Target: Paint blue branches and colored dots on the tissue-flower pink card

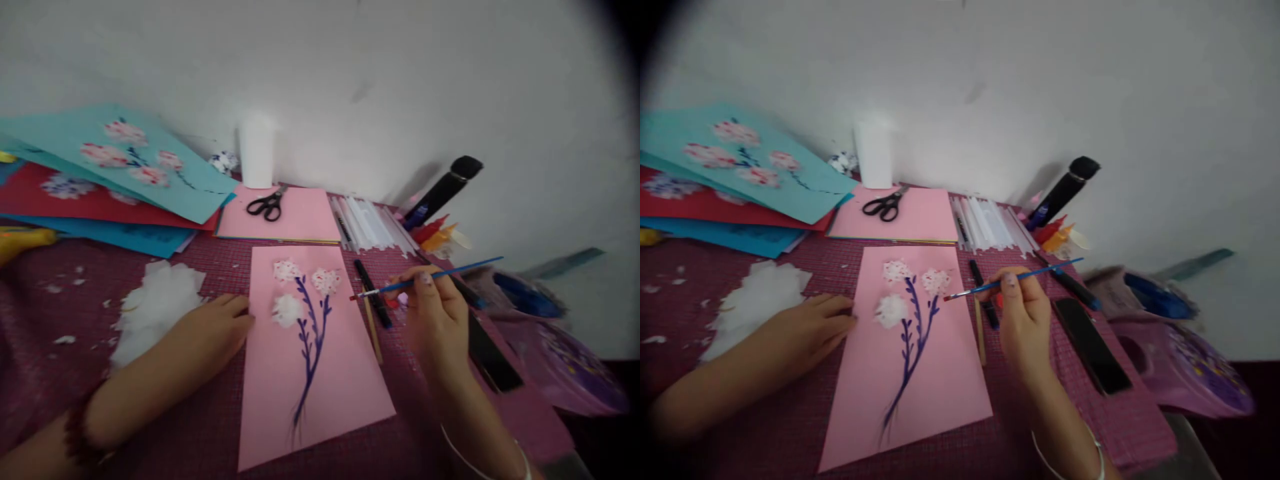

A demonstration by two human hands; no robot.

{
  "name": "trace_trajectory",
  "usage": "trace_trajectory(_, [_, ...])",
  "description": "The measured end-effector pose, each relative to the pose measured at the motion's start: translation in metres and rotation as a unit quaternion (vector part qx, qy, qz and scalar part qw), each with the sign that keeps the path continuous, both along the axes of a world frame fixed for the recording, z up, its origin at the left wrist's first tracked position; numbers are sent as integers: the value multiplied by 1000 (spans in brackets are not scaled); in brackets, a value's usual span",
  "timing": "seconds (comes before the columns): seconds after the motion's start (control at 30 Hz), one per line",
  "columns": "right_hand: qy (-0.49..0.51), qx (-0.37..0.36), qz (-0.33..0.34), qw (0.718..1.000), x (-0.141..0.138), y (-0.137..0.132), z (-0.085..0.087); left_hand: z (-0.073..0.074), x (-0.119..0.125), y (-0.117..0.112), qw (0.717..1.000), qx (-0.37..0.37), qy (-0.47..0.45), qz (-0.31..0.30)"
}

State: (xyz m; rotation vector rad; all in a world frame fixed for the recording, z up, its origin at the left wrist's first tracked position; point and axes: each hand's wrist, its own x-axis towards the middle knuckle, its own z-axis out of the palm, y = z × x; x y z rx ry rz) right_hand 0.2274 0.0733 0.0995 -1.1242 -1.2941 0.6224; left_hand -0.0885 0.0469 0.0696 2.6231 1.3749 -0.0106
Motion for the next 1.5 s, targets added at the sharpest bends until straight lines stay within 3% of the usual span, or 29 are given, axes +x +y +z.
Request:
trace_trajectory(0.1, [-76, 43, 43, 995, -45, -1, 1, 5, 5, 2, 999, -26, 30, 19])
trace_trajectory(0.23, [-188, 84, 80, 975, -72, 3, -20, -6, 3, 1, 999, -8, 36, 4])
trace_trajectory(0.4, [-200, 58, 98, 973, -75, 11, -38, -14, 3, -1, 999, 23, 40, -16])
trace_trajectory(0.73, [-215, 38, 124, 968, -86, 14, -31, -18, 2, -3, 998, 46, 45, -18])
trace_trajectory(0.83, [-233, 32, 134, 963, -85, 14, -32, -16, 3, -2, 998, 38, 56, -20])
trace_trajectory(1.03, [-170, 61, 92, 979, -80, 18, -41, -13, 5, -2, 998, 24, 55, -18])
trace_trajectory(1.23, [-232, 26, 111, 966, -76, 22, -42, -18, 3, -3, 998, 45, 51, -17])
trace_trajectory(1.5, [-220, 30, 91, 971, -74, 24, -40, 5, 11, 1, 991, -42, 127, -5])
